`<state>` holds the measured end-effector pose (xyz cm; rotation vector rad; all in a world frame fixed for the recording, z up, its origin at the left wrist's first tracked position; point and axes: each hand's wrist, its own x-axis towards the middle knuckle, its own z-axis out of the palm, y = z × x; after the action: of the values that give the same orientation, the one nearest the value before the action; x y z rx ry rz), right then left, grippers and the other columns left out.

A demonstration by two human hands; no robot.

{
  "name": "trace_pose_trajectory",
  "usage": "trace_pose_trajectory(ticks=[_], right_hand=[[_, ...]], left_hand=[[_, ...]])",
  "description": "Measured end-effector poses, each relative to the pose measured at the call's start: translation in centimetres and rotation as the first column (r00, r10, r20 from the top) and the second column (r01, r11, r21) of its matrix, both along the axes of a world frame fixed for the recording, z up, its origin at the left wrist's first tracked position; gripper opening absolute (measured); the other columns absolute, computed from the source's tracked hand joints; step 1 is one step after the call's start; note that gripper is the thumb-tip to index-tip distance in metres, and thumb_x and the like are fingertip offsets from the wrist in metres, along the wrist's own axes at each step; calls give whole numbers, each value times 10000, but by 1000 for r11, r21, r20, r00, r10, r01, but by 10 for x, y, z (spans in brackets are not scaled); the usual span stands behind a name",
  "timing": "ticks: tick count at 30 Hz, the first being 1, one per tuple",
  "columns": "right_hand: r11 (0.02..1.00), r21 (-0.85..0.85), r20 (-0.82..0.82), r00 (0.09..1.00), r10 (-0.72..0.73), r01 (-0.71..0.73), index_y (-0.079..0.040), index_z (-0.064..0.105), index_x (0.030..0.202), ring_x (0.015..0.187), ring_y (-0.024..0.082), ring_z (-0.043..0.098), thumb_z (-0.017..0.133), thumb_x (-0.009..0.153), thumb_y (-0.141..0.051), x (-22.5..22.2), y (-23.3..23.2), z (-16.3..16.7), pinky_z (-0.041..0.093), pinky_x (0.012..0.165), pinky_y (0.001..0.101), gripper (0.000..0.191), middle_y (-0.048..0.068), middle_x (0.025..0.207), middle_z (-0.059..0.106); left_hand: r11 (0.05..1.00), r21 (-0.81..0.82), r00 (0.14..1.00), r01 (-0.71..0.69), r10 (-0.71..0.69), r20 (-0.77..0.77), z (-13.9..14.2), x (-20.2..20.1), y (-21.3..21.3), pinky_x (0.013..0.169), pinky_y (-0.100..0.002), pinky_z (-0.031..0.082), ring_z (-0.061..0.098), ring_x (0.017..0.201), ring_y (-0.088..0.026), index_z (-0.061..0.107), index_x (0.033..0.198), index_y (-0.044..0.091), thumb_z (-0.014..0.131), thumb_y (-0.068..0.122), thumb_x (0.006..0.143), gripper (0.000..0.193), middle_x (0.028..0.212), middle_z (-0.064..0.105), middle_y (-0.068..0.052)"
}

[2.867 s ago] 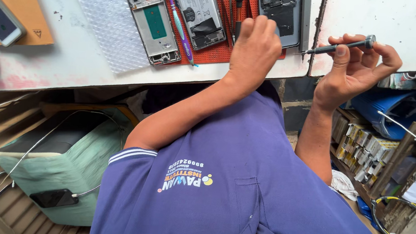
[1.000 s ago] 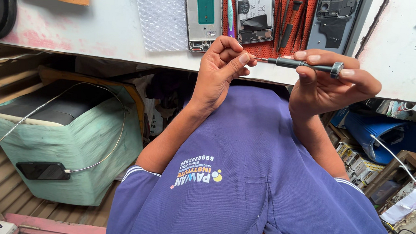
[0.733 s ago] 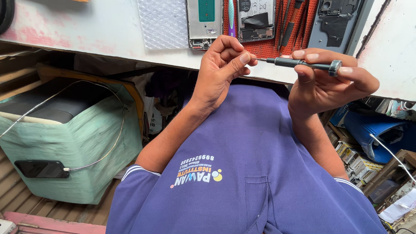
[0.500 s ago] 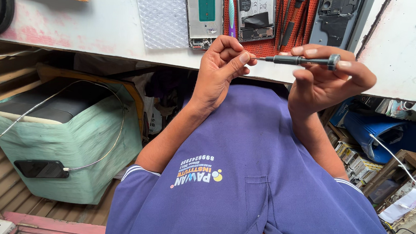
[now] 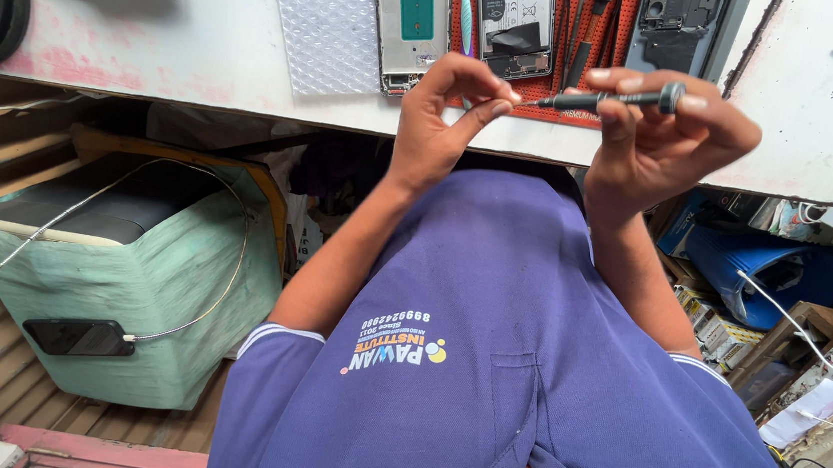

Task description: The person uses a screwdriver to remove screws from a disassembled smartphone on a workbench. They then place a metal shielding plate over the internal components and reattach the back cover, completing the reassembly of the device.

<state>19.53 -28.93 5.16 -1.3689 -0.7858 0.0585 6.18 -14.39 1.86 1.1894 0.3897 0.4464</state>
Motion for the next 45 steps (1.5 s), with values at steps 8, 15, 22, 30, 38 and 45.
trace_pose_trajectory(ticks=[8, 15, 22, 30, 38, 45], right_hand=[[991, -51, 94, 988, 125, -121, -132, 351, 1299, 1064, 237, 711, 716, 1069, 39, 16, 14, -19, 679, 964, 408, 463, 142, 1227, 545], [961, -156, 156, 955, 250, -227, -113, 340, 1296, 1137, 286, 690, 671, 1066, 122, 11, 14, -36, 664, 949, 363, 467, 166, 1276, 521], [946, -243, 255, 926, 277, -216, -91, 347, 1270, 1159, 318, 697, 685, 1046, 149, 8, 14, -44, 633, 976, 389, 471, 187, 1259, 549], [954, -220, 265, 928, 261, -206, -97, 340, 1262, 1149, 314, 696, 679, 1038, 133, 4, 16, -53, 645, 1014, 417, 467, 184, 1244, 549], [954, -234, 269, 930, 249, -187, -106, 331, 1256, 1143, 297, 697, 686, 1047, 99, 4, 19, -53, 647, 1021, 403, 461, 174, 1238, 545], [934, -244, 190, 931, 311, -262, -104, 324, 1250, 1260, 293, 646, 626, 1076, 19, 1, 26, -45, 625, 1027, 386, 370, 209, 1299, 543]], left_hand=[[612, 789, 997, 45, -71, -1, -12, 27, 50, 957, -356, 433, 654, 1072, -166, 642, 1146, 138, 851, 86, 908, 321, 1028, 762, 67], [505, 856, 992, 111, -102, -69, -17, 20, 54, 1019, -350, 397, 643, 1153, -177, 509, 1311, 150, 693, -63, 874, 519, 1092, 769, 79], [477, 866, 988, 153, -104, -118, -22, 18, 50, 1050, -404, 313, 635, 1222, -148, 482, 1360, 129, 616, -117, 844, 587, 1109, 767, 63], [466, 872, 989, 148, -96, -116, -26, 15, 50, 1054, -404, 289, 622, 1222, -130, 501, 1349, 118, 616, -110, 849, 561, 1091, 765, 70], [476, 871, 992, 122, -87, -91, -30, 13, 51, 1056, -399, 278, 642, 1205, -119, 519, 1318, 116, 621, -94, 866, 508, 1095, 766, 64], [570, 820, 998, 49, 11, -67, -27, 7, 48, 1056, -374, 301, 666, 1186, -124, 546, 1293, 119, 632, -56, 915, 426, 1102, 769, 57]])
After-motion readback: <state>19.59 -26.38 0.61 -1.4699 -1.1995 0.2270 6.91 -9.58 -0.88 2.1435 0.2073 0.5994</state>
